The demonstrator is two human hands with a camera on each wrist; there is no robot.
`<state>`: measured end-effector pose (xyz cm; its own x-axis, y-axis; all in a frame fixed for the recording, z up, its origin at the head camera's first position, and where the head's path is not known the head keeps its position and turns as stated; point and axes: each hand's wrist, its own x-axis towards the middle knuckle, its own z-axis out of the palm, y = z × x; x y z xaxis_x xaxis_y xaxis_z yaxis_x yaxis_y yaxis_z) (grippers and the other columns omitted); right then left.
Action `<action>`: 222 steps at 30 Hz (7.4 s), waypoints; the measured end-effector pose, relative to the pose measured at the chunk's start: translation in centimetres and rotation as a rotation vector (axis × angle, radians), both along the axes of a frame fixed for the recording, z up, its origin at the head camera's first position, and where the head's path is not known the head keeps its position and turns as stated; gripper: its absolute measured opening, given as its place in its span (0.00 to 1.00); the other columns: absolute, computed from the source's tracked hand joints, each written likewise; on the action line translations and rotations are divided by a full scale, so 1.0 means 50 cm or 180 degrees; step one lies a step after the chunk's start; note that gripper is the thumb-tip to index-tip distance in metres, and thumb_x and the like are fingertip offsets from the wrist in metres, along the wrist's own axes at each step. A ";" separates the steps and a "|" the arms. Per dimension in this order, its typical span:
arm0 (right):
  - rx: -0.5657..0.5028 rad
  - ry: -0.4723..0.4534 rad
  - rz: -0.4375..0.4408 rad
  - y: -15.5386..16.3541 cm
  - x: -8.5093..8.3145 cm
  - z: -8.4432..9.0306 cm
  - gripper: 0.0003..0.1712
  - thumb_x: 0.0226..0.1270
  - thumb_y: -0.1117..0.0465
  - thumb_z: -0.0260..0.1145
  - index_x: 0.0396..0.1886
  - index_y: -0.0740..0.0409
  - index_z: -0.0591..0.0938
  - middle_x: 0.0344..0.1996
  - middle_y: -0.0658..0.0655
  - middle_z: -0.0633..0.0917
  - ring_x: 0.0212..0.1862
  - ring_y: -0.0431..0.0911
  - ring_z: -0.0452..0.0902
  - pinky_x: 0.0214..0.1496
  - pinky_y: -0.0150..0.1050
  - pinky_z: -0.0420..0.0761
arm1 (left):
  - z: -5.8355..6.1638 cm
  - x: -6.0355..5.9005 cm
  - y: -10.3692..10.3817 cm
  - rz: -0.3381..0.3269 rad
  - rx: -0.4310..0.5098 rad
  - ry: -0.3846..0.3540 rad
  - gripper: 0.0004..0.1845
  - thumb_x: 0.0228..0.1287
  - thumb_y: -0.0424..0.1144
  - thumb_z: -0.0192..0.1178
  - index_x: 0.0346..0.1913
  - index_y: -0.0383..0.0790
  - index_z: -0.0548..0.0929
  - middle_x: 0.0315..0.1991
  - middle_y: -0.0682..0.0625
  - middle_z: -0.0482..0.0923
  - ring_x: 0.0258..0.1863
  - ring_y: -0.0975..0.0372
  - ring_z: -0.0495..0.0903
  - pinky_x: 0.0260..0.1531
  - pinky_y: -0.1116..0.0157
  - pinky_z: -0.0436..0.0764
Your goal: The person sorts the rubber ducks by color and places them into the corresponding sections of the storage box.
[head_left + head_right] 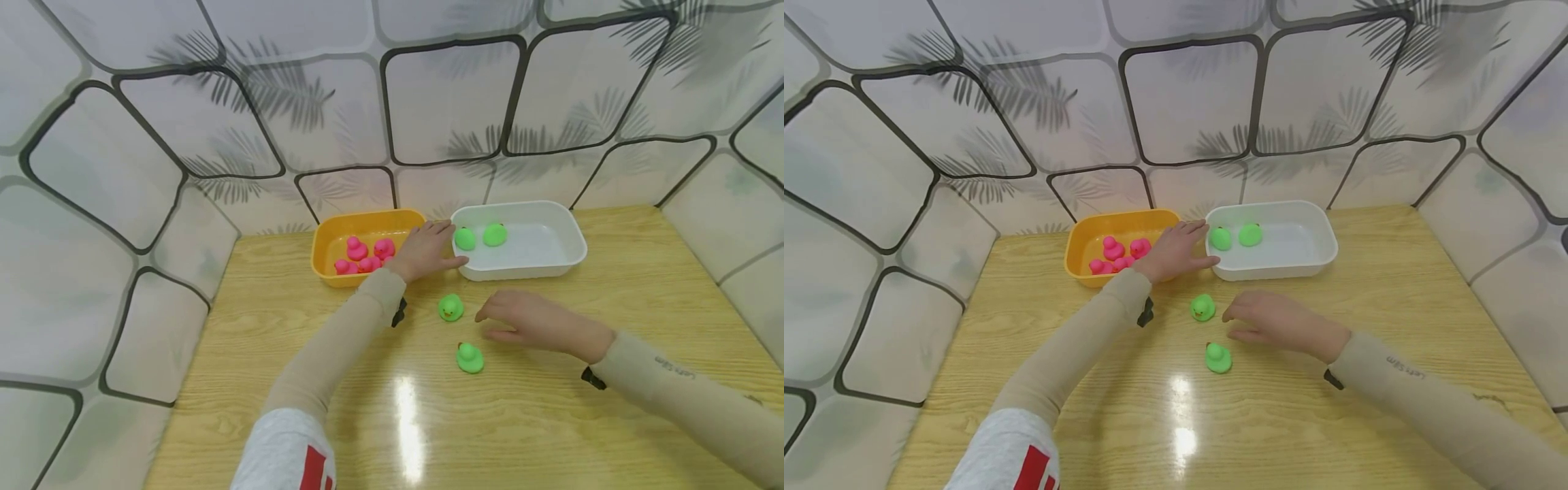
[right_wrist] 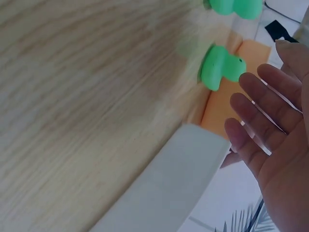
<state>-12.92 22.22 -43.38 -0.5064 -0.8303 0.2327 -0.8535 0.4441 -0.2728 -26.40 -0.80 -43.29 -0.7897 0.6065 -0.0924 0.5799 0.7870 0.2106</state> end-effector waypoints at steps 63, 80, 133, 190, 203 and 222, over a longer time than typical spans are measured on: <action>0.0192 -0.0218 -0.0305 0.004 0.054 -0.063 0.13 0.66 0.56 0.76 0.48 0.50 0.85 0.41 0.44 0.84 0.43 0.40 0.79 0.47 0.42 0.83 | -0.006 -0.004 -0.002 -0.0006 0.0028 -0.0043 0.47 0.73 0.70 0.53 0.82 0.42 0.60 0.83 0.47 0.56 0.80 0.50 0.57 0.78 0.46 0.59; 0.0279 -0.0388 -0.0901 0.092 -0.002 0.015 0.16 0.65 0.57 0.78 0.51 0.53 0.87 0.43 0.45 0.87 0.46 0.43 0.83 0.48 0.46 0.85 | -0.008 -0.007 -0.002 -0.0015 0.0007 -0.0040 0.47 0.72 0.71 0.53 0.83 0.43 0.60 0.83 0.48 0.55 0.80 0.50 0.56 0.78 0.45 0.58; 0.1031 -0.0515 -0.1563 0.220 -0.290 0.161 0.17 0.71 0.59 0.72 0.52 0.68 0.84 0.45 0.65 0.86 0.49 0.62 0.82 0.50 0.61 0.82 | -0.007 -0.006 -0.006 -0.0024 0.0055 -0.0059 0.47 0.73 0.70 0.53 0.82 0.43 0.60 0.83 0.47 0.55 0.80 0.51 0.57 0.78 0.46 0.57; 0.0510 0.0017 -0.0748 0.103 -0.121 0.097 0.09 0.65 0.62 0.76 0.44 0.56 0.88 0.39 0.51 0.87 0.43 0.50 0.83 0.48 0.51 0.83 | -0.012 -0.009 -0.001 -0.0051 -0.0061 0.0022 0.47 0.73 0.70 0.51 0.83 0.43 0.59 0.83 0.47 0.55 0.80 0.51 0.56 0.78 0.47 0.59; 0.0295 0.0088 -0.0353 0.036 -0.080 0.073 0.12 0.63 0.64 0.77 0.44 0.56 0.87 0.40 0.54 0.88 0.43 0.50 0.84 0.47 0.50 0.85 | -0.011 -0.007 0.001 -0.0001 -0.0053 0.0020 0.46 0.73 0.70 0.52 0.82 0.43 0.60 0.83 0.47 0.56 0.79 0.52 0.57 0.77 0.47 0.59; 0.0328 0.0140 -0.0049 -0.036 -0.065 -0.002 0.16 0.67 0.59 0.75 0.51 0.60 0.86 0.45 0.53 0.88 0.50 0.50 0.84 0.56 0.50 0.83 | -0.007 -0.006 -0.001 -0.0053 -0.0097 0.0062 0.47 0.74 0.70 0.51 0.82 0.42 0.59 0.83 0.46 0.56 0.80 0.50 0.57 0.77 0.47 0.60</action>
